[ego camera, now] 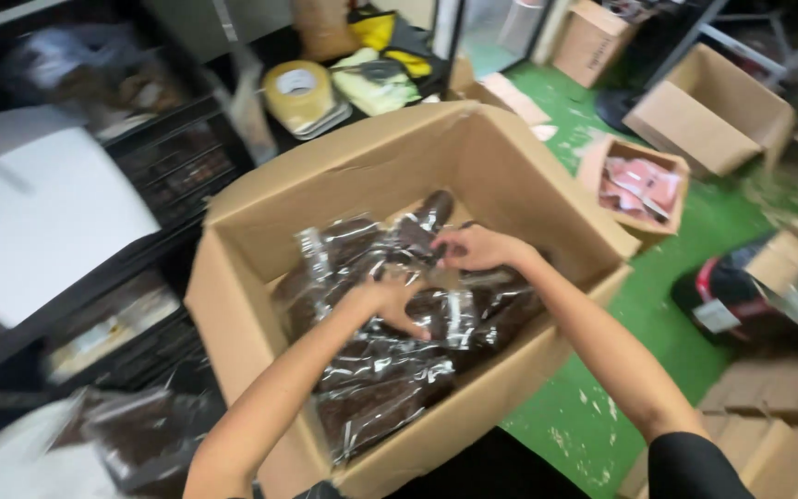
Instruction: The person transfers plastic pouches containing brown food items from a small tray into a larger cardboard box, then writes on a sheet of paper and the side of the box.
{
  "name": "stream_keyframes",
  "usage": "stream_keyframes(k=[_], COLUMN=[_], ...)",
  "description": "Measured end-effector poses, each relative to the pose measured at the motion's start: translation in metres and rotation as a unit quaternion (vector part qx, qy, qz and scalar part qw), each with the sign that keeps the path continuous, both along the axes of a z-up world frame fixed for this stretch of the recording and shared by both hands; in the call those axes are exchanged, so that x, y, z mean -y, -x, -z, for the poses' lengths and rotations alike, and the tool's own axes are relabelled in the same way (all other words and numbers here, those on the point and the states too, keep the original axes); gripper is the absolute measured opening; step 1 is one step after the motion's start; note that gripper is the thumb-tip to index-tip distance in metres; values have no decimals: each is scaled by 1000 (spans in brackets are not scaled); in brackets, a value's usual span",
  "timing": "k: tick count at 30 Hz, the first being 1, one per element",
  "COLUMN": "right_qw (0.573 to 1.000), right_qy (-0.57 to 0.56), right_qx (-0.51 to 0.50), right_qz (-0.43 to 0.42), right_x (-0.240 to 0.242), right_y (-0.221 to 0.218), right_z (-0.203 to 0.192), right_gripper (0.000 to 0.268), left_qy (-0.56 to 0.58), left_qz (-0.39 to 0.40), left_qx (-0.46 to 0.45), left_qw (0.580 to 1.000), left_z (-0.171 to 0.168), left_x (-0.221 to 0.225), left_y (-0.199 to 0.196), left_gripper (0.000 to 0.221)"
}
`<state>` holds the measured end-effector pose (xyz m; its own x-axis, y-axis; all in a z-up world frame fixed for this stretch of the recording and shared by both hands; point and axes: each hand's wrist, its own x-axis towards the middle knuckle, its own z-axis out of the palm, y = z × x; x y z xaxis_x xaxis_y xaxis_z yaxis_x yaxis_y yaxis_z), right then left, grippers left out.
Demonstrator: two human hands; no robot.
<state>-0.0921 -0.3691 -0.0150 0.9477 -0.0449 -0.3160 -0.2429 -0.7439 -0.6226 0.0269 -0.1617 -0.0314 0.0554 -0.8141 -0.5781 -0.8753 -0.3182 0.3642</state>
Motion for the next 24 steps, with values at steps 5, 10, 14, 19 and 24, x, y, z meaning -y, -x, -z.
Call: stream_keyframes(k=[5,10,14,19,24], right_qw=[968,931,938,955,957], right_qy=[105,10,-13,74,116], right_qx=[-221,-327,-316,-209,-166], right_qz=[-55,-162,-141,-197,-206], right_x=[52,-49,-50,-39,-41], right_y=[9,9,4,-4,-6], right_z=[80,5,47,112,100], right_gripper=[82,113,102,76,62], left_qy=[-58,33,2,8,23], left_qz=[106,148,131,126,127], left_qx=[-40,134,89,44,44], left_qw=[992,979,987,991,991], left_z=[-12,93,77,83,93], left_x=[7,20,18,17,18], left_y=[53,43,41,32,26], left_gripper=[115,87,87,85,85])
